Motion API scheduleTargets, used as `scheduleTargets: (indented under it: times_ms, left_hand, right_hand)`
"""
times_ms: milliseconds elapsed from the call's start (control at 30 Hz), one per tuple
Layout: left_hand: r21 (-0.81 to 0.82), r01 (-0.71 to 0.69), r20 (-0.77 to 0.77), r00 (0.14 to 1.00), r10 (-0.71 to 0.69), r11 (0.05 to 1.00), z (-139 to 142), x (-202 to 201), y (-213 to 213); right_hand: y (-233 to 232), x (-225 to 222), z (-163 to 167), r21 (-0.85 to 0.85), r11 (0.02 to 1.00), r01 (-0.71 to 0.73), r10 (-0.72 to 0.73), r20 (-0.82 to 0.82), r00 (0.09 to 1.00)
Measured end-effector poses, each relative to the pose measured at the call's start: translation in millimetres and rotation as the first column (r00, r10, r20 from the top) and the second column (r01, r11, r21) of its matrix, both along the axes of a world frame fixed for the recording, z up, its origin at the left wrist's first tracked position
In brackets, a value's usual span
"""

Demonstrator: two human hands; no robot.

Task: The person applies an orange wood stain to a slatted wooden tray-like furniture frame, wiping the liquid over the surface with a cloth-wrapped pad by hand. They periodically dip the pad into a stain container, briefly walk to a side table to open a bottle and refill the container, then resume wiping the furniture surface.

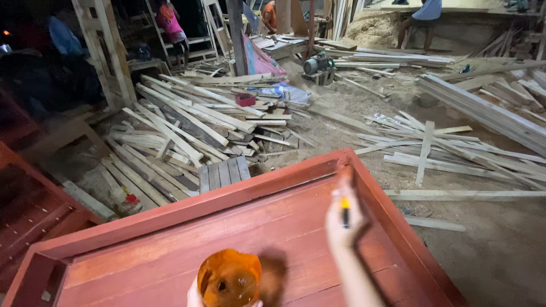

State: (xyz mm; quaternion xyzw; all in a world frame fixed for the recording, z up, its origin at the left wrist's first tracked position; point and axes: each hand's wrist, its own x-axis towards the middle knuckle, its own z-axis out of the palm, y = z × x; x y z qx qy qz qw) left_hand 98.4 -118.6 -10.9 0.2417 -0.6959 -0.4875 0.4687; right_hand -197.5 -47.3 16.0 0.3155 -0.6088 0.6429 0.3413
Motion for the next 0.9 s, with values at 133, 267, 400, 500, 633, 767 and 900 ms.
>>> scheduleTargets:
  times_ms: [133,267,400,500,633,767,900]
  left_hand:
    - [0.025,-0.024,-0.015,1.000,0.024,0.999,-1,10,-6]
    - [0.039,-0.052,-0.015,0.998,0.053,0.998,-3,22,-8]
    - [0.038,-0.067,-0.003,0.998,0.067,0.997,-2,26,-9]
    - [0.044,-0.064,0.004,0.998,0.064,0.997,-3,26,-8]
    - [0.052,-0.062,0.000,0.998,0.062,0.997,-4,26,-9]
    - [0.065,-0.068,-0.015,0.998,0.069,0.996,-7,31,-14]
    - [0.077,-0.083,-0.034,0.996,0.086,0.994,-15,44,-21]
  right_hand:
    - [-52,81,-16,0.078,0.980,-0.185,0.184,0.022,0.983]
    - [-66,127,-31,0.248,0.818,-0.518,0.551,-0.086,0.830]
    - [-44,77,-23,0.265,0.805,-0.531,0.542,0.038,0.840]
    - [-18,16,-19,0.228,0.880,-0.417,0.413,0.066,0.908]
    - [0,-34,-32,0.140,0.987,-0.072,0.063,0.069,0.996]
    - [-18,-38,-39,-0.011,0.999,0.042,-0.040,0.121,0.992]
    - [-50,6,-34,-0.031,0.992,-0.126,0.130,0.243,0.961]
